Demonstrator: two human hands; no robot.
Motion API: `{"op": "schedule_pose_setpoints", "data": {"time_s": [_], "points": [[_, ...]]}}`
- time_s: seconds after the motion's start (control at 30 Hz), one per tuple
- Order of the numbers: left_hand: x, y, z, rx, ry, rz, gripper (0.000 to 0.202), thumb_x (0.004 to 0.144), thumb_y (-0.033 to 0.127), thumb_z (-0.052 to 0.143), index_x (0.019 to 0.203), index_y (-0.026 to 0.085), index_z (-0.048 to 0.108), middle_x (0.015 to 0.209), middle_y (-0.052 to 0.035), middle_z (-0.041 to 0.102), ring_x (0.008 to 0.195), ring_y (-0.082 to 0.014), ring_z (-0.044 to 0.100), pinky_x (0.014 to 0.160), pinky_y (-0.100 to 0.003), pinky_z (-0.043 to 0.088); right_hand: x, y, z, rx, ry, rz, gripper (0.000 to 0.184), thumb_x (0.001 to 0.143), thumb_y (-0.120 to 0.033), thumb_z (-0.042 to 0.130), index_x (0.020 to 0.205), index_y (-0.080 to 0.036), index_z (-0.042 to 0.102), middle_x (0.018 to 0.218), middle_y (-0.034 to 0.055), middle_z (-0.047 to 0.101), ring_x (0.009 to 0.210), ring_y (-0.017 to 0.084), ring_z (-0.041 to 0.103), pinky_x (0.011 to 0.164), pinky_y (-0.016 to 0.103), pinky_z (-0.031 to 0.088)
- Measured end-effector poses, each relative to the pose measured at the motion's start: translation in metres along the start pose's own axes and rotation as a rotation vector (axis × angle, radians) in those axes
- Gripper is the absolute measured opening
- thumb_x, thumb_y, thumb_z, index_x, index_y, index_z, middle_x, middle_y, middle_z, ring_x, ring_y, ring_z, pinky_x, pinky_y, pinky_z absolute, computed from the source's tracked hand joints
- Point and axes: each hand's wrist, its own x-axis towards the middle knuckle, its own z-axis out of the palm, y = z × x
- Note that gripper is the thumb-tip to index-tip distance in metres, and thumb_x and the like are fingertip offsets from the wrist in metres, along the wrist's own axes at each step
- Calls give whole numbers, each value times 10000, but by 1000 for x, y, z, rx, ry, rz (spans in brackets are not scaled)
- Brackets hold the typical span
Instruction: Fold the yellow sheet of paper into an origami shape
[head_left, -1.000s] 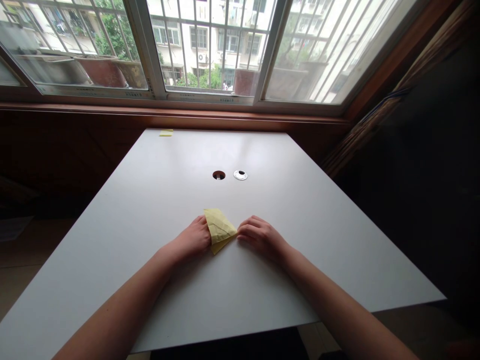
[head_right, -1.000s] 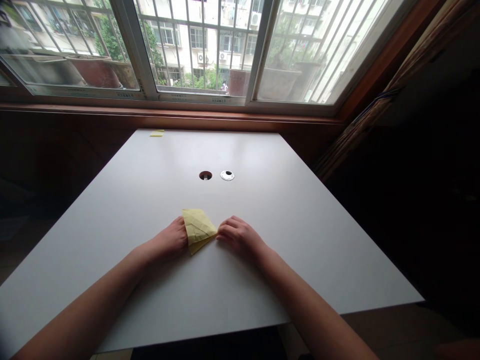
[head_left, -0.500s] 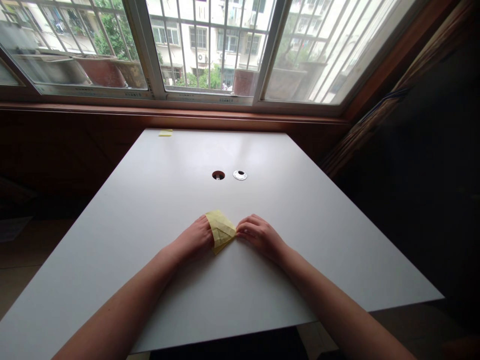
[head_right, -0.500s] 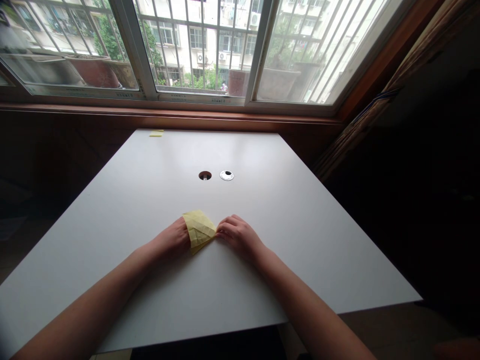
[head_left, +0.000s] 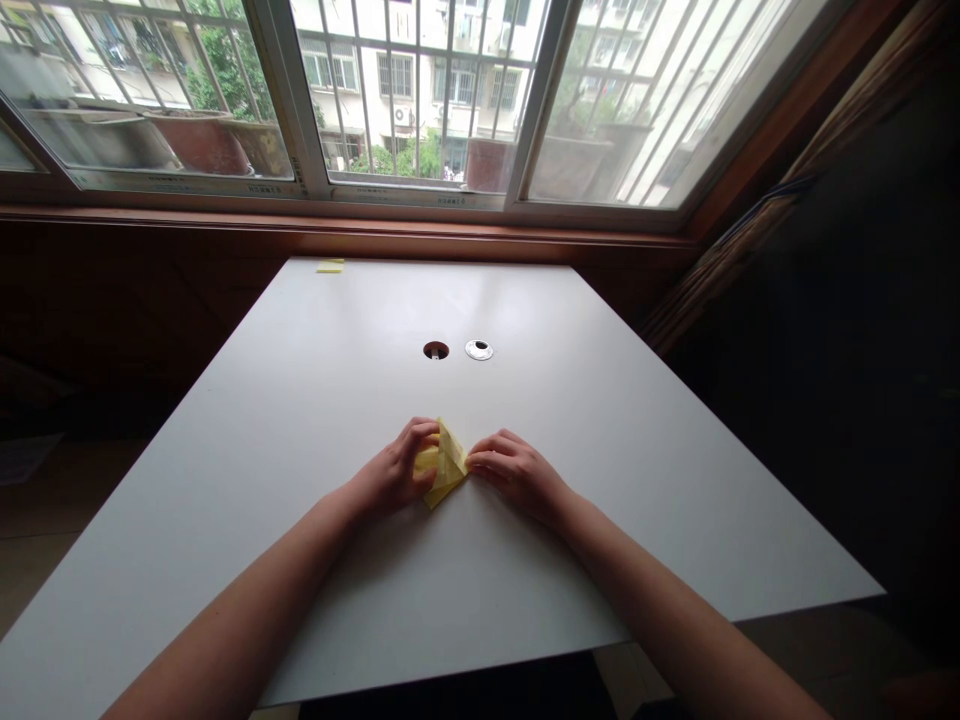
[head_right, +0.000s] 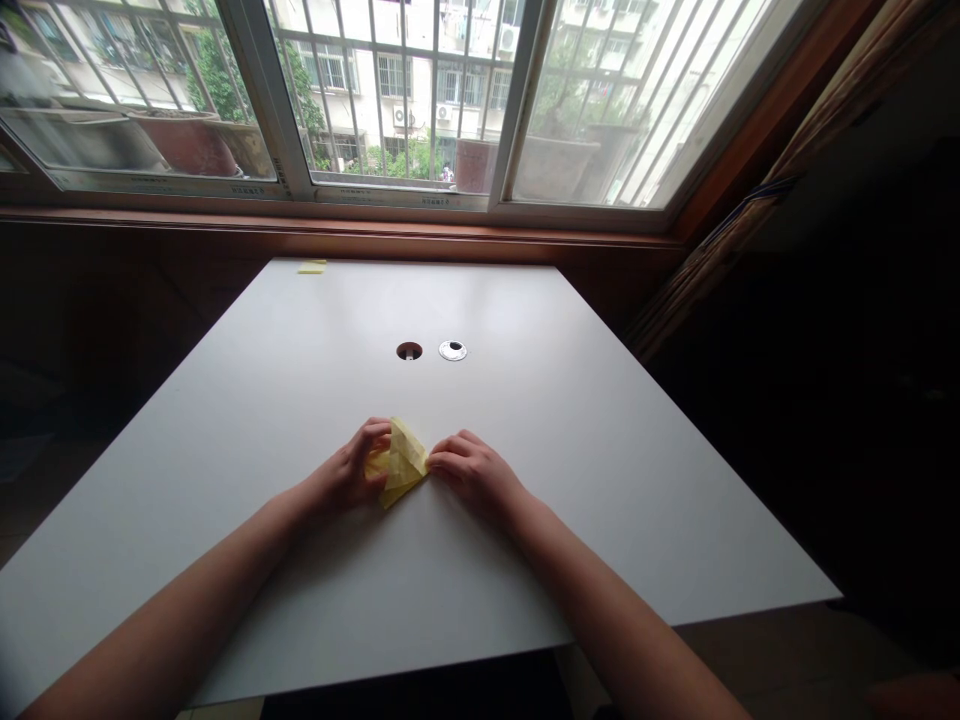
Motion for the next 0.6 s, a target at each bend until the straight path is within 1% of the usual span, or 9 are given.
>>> {"op": "schedule_pose_setpoints", "data": {"time_s": [0.13,0.2,0.27,0.33,0.4,0.43,0.47,0.53,0.6], "points": [[0,6,-4,-144,-54,-55,386,859,143,560,1198,224,392,1131,-95,543,1049,-215,627,887,-366,539,1,0,0,-22,-28,-31,196,958,-245,555,1117,-262,669,1060,81,687,899,198,585,806,358,535],[-1,4,-2,-215,-28,-97,373,876,168,566,1186,228,367,1071,-82,571,993,-201,644,842,-350,550,1,-1,-1,-40,-43,-51,215,953,-256,564,1144,-267,661,1085,83,683,902,199,583,807,361,537],[-2,-1,1,-295,53,-128,502,880,203,589,1271,260,280,1094,-75,559,945,-180,659,798,-331,562,1,-2,-1,-63,-62,-73,231,949,-258,568,1163,-269,655,1097,83,681,902,201,577,808,364,534],[-2,-4,2,-335,117,-137,744,857,223,633,1398,313,130,1136,-70,526,900,-160,665,763,-316,569,1,-3,-2,-86,-82,-92,238,948,-254,567,1168,-269,654,1103,80,680,901,203,569,810,369,529],[-1,-4,-2,-259,95,-131,840,837,208,655,1466,334,113,1149,-69,521,899,-158,656,776,-319,566,0,-3,-3,-107,-96,-99,236,947,-249,566,1165,-267,656,1109,77,678,899,204,562,810,373,524],[0,-3,-6,-180,55,-118,780,834,188,651,1466,323,215,1150,-72,529,926,-167,647,802,-322,559,0,-4,-4,-115,-96,-98,231,946,-246,566,1158,-265,658,1107,76,677,899,203,561,810,374,523],[0,-2,-10,-81,5,-102,630,842,163,626,1406,305,384,1160,-77,536,974,-180,632,836,-324,547,-1,-4,-4,-121,-94,-96,228,947,-244,565,1153,-264,659,1106,75,677,900,203,561,811,374,522],[0,-2,-20,50,-105,-44,361,843,121,592,1175,258,631,1168,-79,545,1001,-189,622,853,-309,535,-1,-6,-5,-129,-83,-90,220,948,-239,561,1141,-262,663,1099,75,678,901,202,562,814,375,523],[-1,-5,-29,96,-147,-6,279,843,110,581,1065,236,691,1167,-79,563,989,-185,629,843,-294,537,-1,-7,-6,-131,-79,-86,220,950,-237,557,1141,-262,663,1098,77,677,899,202,566,813,375,525]]}}
